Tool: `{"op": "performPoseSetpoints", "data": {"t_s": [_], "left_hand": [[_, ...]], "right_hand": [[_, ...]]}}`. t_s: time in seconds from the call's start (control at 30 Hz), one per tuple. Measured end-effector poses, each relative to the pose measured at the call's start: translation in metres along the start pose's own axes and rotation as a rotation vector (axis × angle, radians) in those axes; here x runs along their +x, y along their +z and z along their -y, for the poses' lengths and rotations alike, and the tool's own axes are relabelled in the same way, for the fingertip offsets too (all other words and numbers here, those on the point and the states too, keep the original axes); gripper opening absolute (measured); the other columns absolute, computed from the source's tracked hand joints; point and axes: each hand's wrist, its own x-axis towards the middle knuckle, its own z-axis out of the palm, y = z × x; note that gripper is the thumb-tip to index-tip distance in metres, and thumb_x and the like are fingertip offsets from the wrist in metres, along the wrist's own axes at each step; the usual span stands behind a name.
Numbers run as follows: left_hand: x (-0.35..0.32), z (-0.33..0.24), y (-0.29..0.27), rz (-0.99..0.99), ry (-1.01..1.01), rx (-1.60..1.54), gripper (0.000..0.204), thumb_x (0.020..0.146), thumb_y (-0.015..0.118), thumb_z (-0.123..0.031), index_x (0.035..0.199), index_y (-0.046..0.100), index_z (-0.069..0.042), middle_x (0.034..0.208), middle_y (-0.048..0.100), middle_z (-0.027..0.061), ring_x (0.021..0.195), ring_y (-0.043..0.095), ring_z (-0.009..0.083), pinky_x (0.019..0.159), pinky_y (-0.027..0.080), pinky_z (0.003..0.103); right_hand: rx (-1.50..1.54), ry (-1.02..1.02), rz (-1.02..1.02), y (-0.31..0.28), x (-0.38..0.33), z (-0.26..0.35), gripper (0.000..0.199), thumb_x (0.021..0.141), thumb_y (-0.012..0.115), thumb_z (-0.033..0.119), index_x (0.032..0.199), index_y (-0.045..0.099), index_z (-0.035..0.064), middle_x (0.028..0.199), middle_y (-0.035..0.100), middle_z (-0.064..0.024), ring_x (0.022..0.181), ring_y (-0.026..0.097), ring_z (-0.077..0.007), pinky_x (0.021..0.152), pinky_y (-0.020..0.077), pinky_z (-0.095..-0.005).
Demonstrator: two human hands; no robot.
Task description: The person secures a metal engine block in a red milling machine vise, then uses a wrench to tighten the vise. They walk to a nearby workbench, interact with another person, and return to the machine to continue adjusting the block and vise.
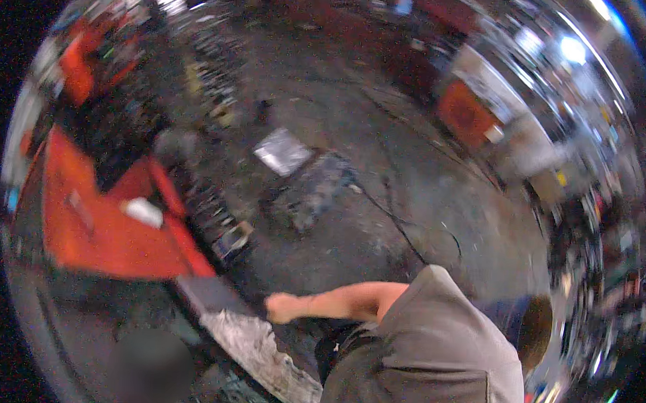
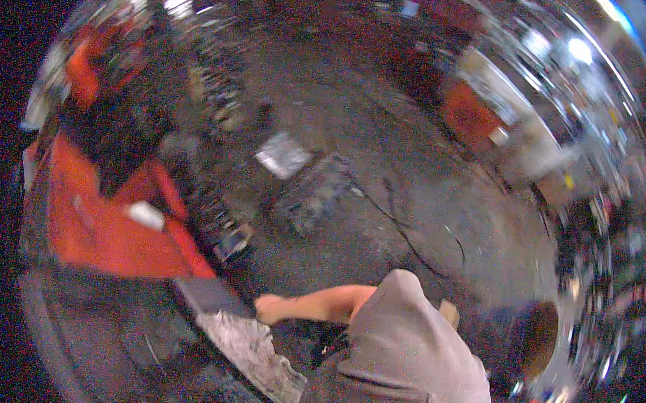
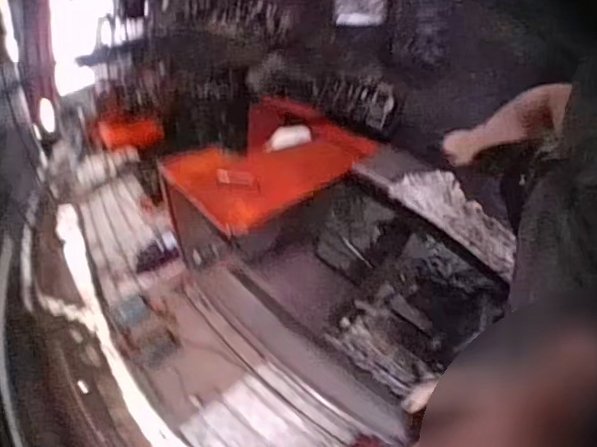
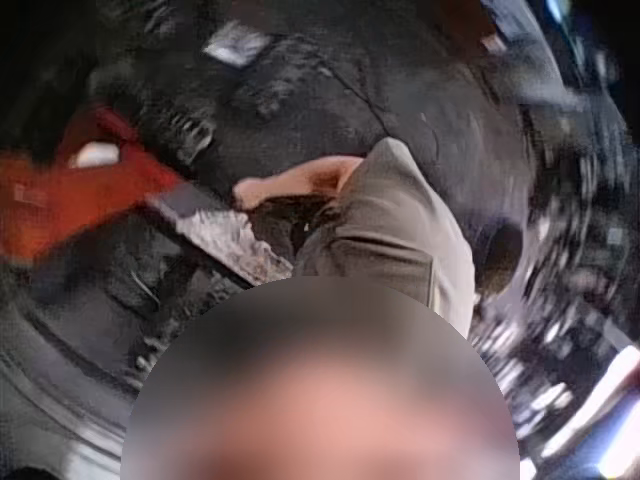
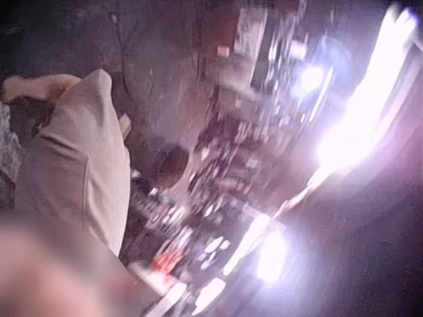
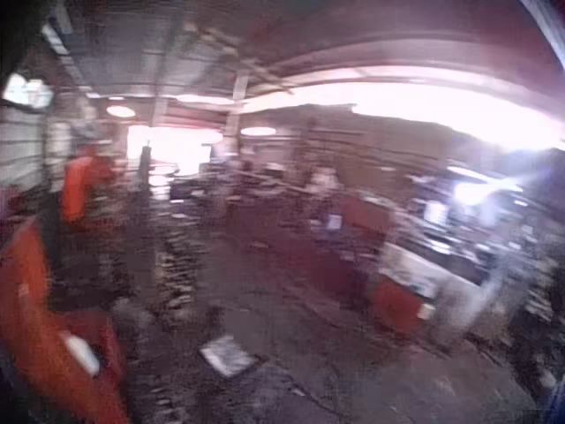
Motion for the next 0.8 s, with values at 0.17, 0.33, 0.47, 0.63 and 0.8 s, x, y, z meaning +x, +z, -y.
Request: {"op": "performPoseSetpoints", "data": {"t_s": [0.17, 0.33, 0.47, 0.63, 0.8], "left_hand": [[-0.034, -0.144, 0.034, 0.178, 0.082, -0.327, 0.035, 0.091, 0.061, -0.024, 0.112, 0.057, 0.003, 0.107, 0.062, 0.0220, 0.095, 0.059, 0.0342, 0.085, 0.046, 0.047], [-0.111, -0.277, 0.118, 0.299, 0.155, -0.563, 0.035, 0.091, 0.059, -0.026, 0.104, 0.058, 0.007, 0.102, 0.064, 0.0198, 0.092, 0.060, 0.0326, 0.083, 0.048, 0.044], [-0.228, -0.404, 0.196, 0.832, 0.500, -0.655, 0.033, 0.093, 0.052, -0.021, 0.112, 0.052, 0.006, 0.114, 0.056, 0.0237, 0.105, 0.054, 0.0365, 0.091, 0.040, 0.043], [-0.381, -0.526, 0.302, 1.256, 0.864, -0.471, 0.032, 0.090, 0.054, -0.024, 0.109, 0.060, 0.000, 0.096, 0.065, 0.0240, 0.091, 0.061, 0.0431, 0.081, 0.047, 0.047], [-0.454, -0.523, 0.417, 1.431, 1.232, 0.135, 0.033, 0.085, 0.048, -0.023, 0.101, 0.068, -0.001, 0.102, 0.066, 0.0233, 0.095, 0.063, 0.0385, 0.085, 0.049, 0.048]], "right_hand": [[0.123, 0.490, -0.779, -0.117, -0.179, -0.148, 0.035, 0.080, 0.054, 0.028, 0.074, 0.060, -0.0066, 0.086, 0.061, -0.0292, 0.087, 0.060, -0.0451, 0.077, 0.0490, -0.0509], [0.383, 0.782, -0.867, -0.112, -0.331, -0.229, 0.027, 0.085, 0.054, 0.020, 0.088, 0.060, -0.0057, 0.070, 0.061, -0.0226, 0.062, 0.061, -0.0335, 0.058, 0.0465, -0.0454], [0.516, 0.805, -1.099, -0.075, -0.405, -0.307, 0.024, 0.084, 0.056, 0.018, 0.088, 0.063, -0.0040, 0.071, 0.063, -0.0184, 0.063, 0.058, -0.0231, 0.059, 0.0454, -0.0419], [0.763, 0.913, -1.284, -0.053, -0.474, -0.410, 0.019, 0.087, 0.056, 0.003, 0.103, 0.065, -0.0029, 0.089, 0.068, -0.0106, 0.074, 0.063, -0.0203, 0.067, 0.0499, -0.0338], [0.673, 1.179, -1.306, -0.116, -0.541, -0.461, 0.025, 0.085, 0.064, 0.009, 0.105, 0.063, -0.0048, 0.090, 0.069, -0.0152, 0.080, 0.066, -0.0235, 0.071, 0.0502, -0.0353]]}}
